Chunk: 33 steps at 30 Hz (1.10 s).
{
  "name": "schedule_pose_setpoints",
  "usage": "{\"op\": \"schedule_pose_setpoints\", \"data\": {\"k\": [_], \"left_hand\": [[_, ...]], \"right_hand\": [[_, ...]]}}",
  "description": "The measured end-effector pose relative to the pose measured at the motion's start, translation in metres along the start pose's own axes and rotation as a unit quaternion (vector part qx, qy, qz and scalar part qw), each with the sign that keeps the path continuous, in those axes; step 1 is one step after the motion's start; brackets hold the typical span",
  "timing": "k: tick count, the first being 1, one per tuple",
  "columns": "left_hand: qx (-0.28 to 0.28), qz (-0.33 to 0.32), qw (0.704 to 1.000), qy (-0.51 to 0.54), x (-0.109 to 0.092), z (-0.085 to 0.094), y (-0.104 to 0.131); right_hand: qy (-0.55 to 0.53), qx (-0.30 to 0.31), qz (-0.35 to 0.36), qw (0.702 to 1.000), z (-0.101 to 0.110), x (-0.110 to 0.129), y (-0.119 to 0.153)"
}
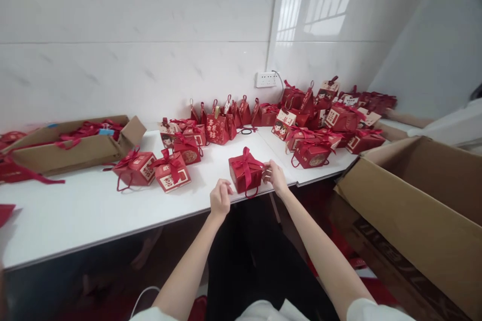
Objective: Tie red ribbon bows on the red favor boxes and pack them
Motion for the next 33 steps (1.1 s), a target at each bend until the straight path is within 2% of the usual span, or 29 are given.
{"op": "schedule_pose_setpoints", "data": {"k": [3,6,11,14,16,18,19,20,22,24,26,28,30,33], "left_hand": [[0.027,0.023,0.999,0.031,-0.008,-0.002,0.015],[0.070,0.073,0.994,0.040,-0.021,-0.009,0.019],[0.119,0.141,0.982,0.039,-0.041,-0.019,0.006],[0.132,0.165,0.977,0.025,-0.049,-0.015,-0.004],[0.095,0.141,0.984,-0.046,-0.054,-0.006,-0.015],[-0.004,0.068,0.987,-0.148,-0.059,0.008,-0.034],[-0.060,0.025,0.983,-0.172,-0.061,0.013,-0.045],[-0.084,-0.012,0.982,-0.167,-0.061,0.016,-0.055],[-0.043,-0.052,0.992,-0.107,-0.056,0.013,-0.073],[0.029,-0.058,0.997,-0.035,-0.045,0.003,-0.082],[0.071,-0.047,0.996,0.012,-0.035,-0.007,-0.084],[0.087,-0.034,0.995,0.030,-0.027,-0.016,-0.082],[0.091,-0.018,0.995,0.029,-0.025,-0.022,-0.077],[0.061,0.024,0.998,0.008,-0.028,-0.024,-0.071]], "right_hand": [[0.041,0.021,0.010,0.999,-0.005,0.012,0.006],[0.090,0.053,0.034,0.994,-0.008,0.024,0.006],[0.128,0.114,0.091,0.981,-0.014,0.038,0.003],[0.141,0.158,0.105,0.972,-0.013,0.039,0.001],[0.154,0.166,0.112,0.968,-0.008,0.040,-0.003],[0.166,0.142,0.120,0.968,-0.004,0.042,-0.010],[0.170,0.124,0.124,0.970,-0.003,0.044,-0.014],[0.171,0.106,0.128,0.971,-0.005,0.047,-0.019],[0.175,0.095,0.144,0.969,-0.014,0.053,-0.028],[0.187,0.129,0.166,0.960,-0.030,0.058,-0.034],[0.204,0.173,0.179,0.947,-0.044,0.060,-0.037],[0.217,0.189,0.174,0.942,-0.050,0.060,-0.038],[0.221,0.165,0.148,0.950,-0.046,0.059,-0.036],[0.221,0.119,0.077,0.965,-0.031,0.054,-0.026]]}}
Point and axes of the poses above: each hand's wrist, its own y-axis away from the middle knuckle, its own z-axis out of the back of the hand, x = y × z, the point moved 2 cm from there along -y, towards the middle knuckle, and after that the axes turned 15 degrees about -x, right-handed, at the moved point
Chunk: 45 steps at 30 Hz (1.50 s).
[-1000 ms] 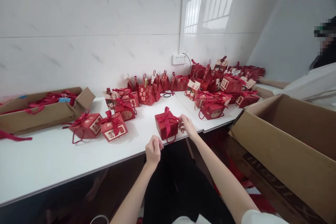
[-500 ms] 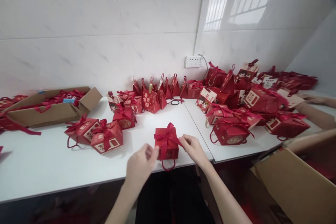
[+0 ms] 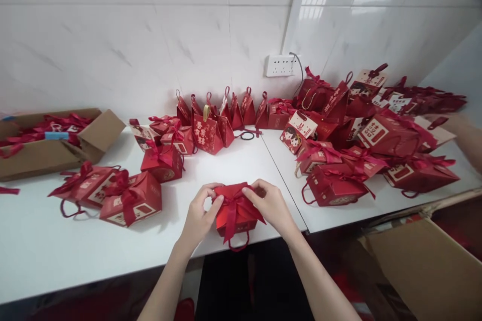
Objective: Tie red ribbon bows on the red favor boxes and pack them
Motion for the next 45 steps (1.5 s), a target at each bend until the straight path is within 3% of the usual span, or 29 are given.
{"op": "schedule_pose_setpoints", "data": {"k": [5,9,14,19,25,27,30,34,38,41,45], "left_hand": [[-0.070,0.020,0.997,-0.038,-0.006,0.002,0.009],[-0.064,0.022,0.997,-0.021,-0.007,-0.001,0.013],[-0.060,0.047,0.997,0.023,-0.009,-0.006,0.015],[-0.047,0.081,0.995,0.045,-0.006,-0.008,0.014],[-0.015,0.160,0.977,0.142,-0.002,-0.006,0.008],[0.017,0.150,0.983,0.108,-0.007,-0.006,0.004],[0.096,0.141,0.984,0.056,-0.017,-0.008,-0.001],[0.158,0.149,0.974,0.062,-0.020,-0.012,-0.005],[0.152,0.110,0.981,0.051,-0.018,-0.010,-0.005],[0.129,0.032,0.991,0.009,-0.024,-0.007,-0.005],[0.177,-0.040,0.983,-0.018,-0.034,-0.006,-0.007]], "right_hand": [[-0.088,0.024,-0.087,0.992,0.006,-0.011,0.025],[-0.239,0.034,-0.183,0.953,0.001,-0.023,0.032],[-0.273,-0.003,-0.215,0.938,-0.008,-0.035,0.033],[-0.262,-0.014,-0.200,0.944,-0.010,-0.041,0.036],[-0.230,-0.003,-0.124,0.965,0.013,-0.044,0.026],[-0.197,0.044,-0.054,0.978,0.019,-0.039,0.021],[-0.095,0.170,0.025,0.981,0.020,-0.032,0.018],[-0.051,0.238,-0.009,0.970,0.017,-0.029,0.021],[-0.051,0.232,-0.004,0.971,0.019,-0.027,0.026],[-0.078,0.211,0.002,0.974,0.024,-0.024,0.025],[-0.068,0.091,0.001,0.993,0.031,-0.016,0.020]]}}
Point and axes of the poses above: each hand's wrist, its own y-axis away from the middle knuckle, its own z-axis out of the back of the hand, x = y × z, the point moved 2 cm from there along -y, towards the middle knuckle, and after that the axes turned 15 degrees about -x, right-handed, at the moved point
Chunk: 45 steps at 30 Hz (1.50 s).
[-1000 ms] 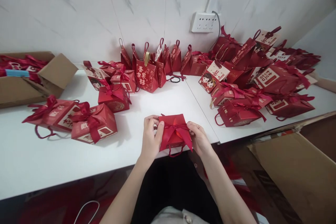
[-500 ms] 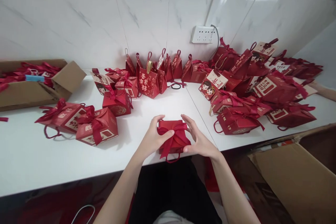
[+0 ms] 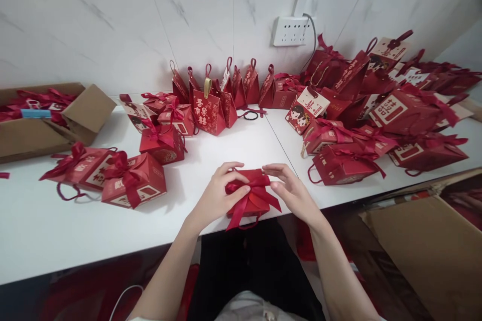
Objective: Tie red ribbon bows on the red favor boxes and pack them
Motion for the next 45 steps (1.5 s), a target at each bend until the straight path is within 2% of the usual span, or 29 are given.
{"op": "schedule_pose_setpoints", "data": {"k": [3,5,7,8,10,12,13,14,16,18,20,23,25,29,33,36,40,43,45], "left_hand": [[0.032,0.007,0.999,0.006,0.000,-0.001,-0.005],[0.046,0.014,0.999,0.013,0.001,-0.003,-0.008],[0.036,0.019,0.999,0.017,0.002,-0.004,-0.007],[0.006,0.020,1.000,0.011,0.001,-0.003,-0.004],[-0.120,0.019,0.993,-0.016,-0.002,0.003,0.008],[-0.236,0.039,0.969,-0.056,-0.005,0.011,0.028],[-0.246,0.071,0.964,-0.076,-0.005,0.013,0.038],[-0.209,0.120,0.966,-0.091,-0.004,0.014,0.048],[-0.063,0.232,0.967,-0.081,0.000,0.010,0.065],[0.049,0.294,0.955,-0.001,0.004,0.004,0.075],[0.071,0.292,0.948,0.106,0.006,0.000,0.077],[0.022,0.247,0.944,0.219,0.011,0.003,0.071],[-0.035,0.217,0.938,0.268,0.015,0.013,0.067],[-0.194,0.182,0.905,0.333,0.027,0.043,0.054],[-0.288,0.170,0.867,0.369,0.034,0.071,0.037],[-0.330,0.165,0.851,0.373,0.031,0.087,0.029],[-0.369,0.155,0.849,0.346,0.027,0.099,0.028],[-0.352,0.157,0.863,0.327,0.032,0.104,0.032],[-0.312,0.178,0.895,0.264,0.040,0.108,0.037]], "right_hand": [[0.108,-0.069,-0.019,0.992,0.003,0.008,0.004],[0.166,-0.066,-0.038,0.983,0.004,0.013,0.012],[0.217,-0.028,-0.058,0.974,0.003,0.016,0.022],[0.236,-0.006,-0.064,0.970,0.002,0.016,0.026],[0.246,0.020,-0.066,0.967,-0.001,0.015,0.033],[0.211,0.020,-0.069,0.975,-0.003,0.013,0.035],[0.182,0.020,-0.073,0.980,-0.004,0.012,0.035],[0.150,0.024,-0.076,0.985,-0.006,0.011,0.034],[0.094,0.041,-0.075,0.992,-0.008,0.011,0.032],[0.056,0.057,-0.070,0.994,-0.011,0.011,0.031],[0.035,0.063,-0.073,0.995,-0.013,0.010,0.030],[-0.006,0.039,-0.093,0.995,-0.013,0.007,0.026],[-0.080,-0.021,-0.106,0.991,-0.008,0.004,0.020],[-0.247,-0.193,-0.121,0.942,0.015,0.006,0.006],[-0.308,-0.261,-0.125,0.906,0.042,0.017,-0.002],[-0.317,-0.274,-0.114,0.901,0.058,0.026,-0.001],[-0.295,-0.265,-0.085,0.914,0.068,0.036,0.004],[-0.263,-0.260,-0.066,0.927,0.077,0.035,0.006],[-0.197,-0.254,-0.080,0.943,0.086,0.026,0.005]]}}
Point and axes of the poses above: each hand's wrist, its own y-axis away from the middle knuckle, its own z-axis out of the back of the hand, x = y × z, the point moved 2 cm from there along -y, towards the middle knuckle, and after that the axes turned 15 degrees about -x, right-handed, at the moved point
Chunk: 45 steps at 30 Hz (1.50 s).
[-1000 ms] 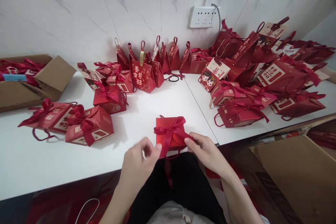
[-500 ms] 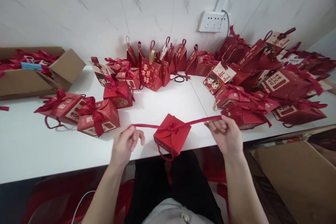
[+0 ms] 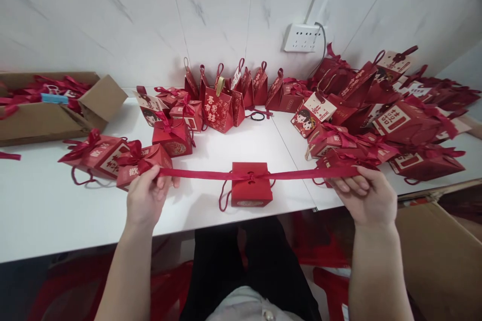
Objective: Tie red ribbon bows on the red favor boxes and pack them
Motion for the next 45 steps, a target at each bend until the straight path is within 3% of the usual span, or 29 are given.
{"op": "schedule_pose_setpoints", "data": {"k": [2,4,6,7,9,11,14,18,23,28,33,39,45], "left_hand": [[-0.009,-0.030,0.987,-0.161,0.003,0.008,-0.001],[-0.058,-0.115,0.943,-0.306,0.000,0.009,0.000],[-0.054,-0.197,0.917,-0.342,-0.004,-0.005,0.006],[-0.008,-0.211,0.920,-0.330,-0.005,-0.018,0.010],[0.128,-0.191,0.921,-0.315,-0.001,-0.046,0.018],[0.220,-0.150,0.907,-0.328,0.007,-0.069,0.023],[0.269,-0.088,0.899,-0.335,0.023,-0.084,0.024],[0.296,-0.019,0.904,-0.308,0.039,-0.080,0.022],[0.314,0.021,0.926,-0.207,0.041,-0.076,0.024],[0.278,0.051,0.947,-0.150,0.044,-0.077,0.023],[0.274,0.096,0.952,-0.100,0.054,-0.077,0.026],[0.262,0.136,0.954,-0.059,0.064,-0.077,0.030],[0.265,0.131,0.954,-0.049,0.065,-0.074,0.030]], "right_hand": [[0.143,-0.016,0.015,0.990,0.010,-0.006,-0.010],[0.296,-0.058,0.078,0.950,0.014,-0.011,-0.017],[0.373,-0.074,0.167,0.910,0.004,-0.014,-0.016],[0.381,-0.053,0.200,0.901,-0.006,-0.016,-0.013],[0.369,0.047,0.214,0.903,-0.034,-0.023,-0.001],[0.367,0.152,0.171,0.902,-0.058,-0.034,0.013],[0.387,0.225,0.081,0.891,-0.074,-0.051,0.024],[0.347,0.262,0.022,0.900,-0.073,-0.063,0.026],[0.256,0.308,-0.028,0.916,-0.076,-0.060,0.031],[0.186,0.308,-0.110,0.927,-0.076,-0.066,0.032],[0.168,0.319,-0.162,0.919,-0.070,-0.075,0.031],[0.051,0.243,-0.246,0.937,-0.073,-0.079,0.034],[0.027,0.267,-0.242,0.932,-0.072,-0.079,0.034]]}}
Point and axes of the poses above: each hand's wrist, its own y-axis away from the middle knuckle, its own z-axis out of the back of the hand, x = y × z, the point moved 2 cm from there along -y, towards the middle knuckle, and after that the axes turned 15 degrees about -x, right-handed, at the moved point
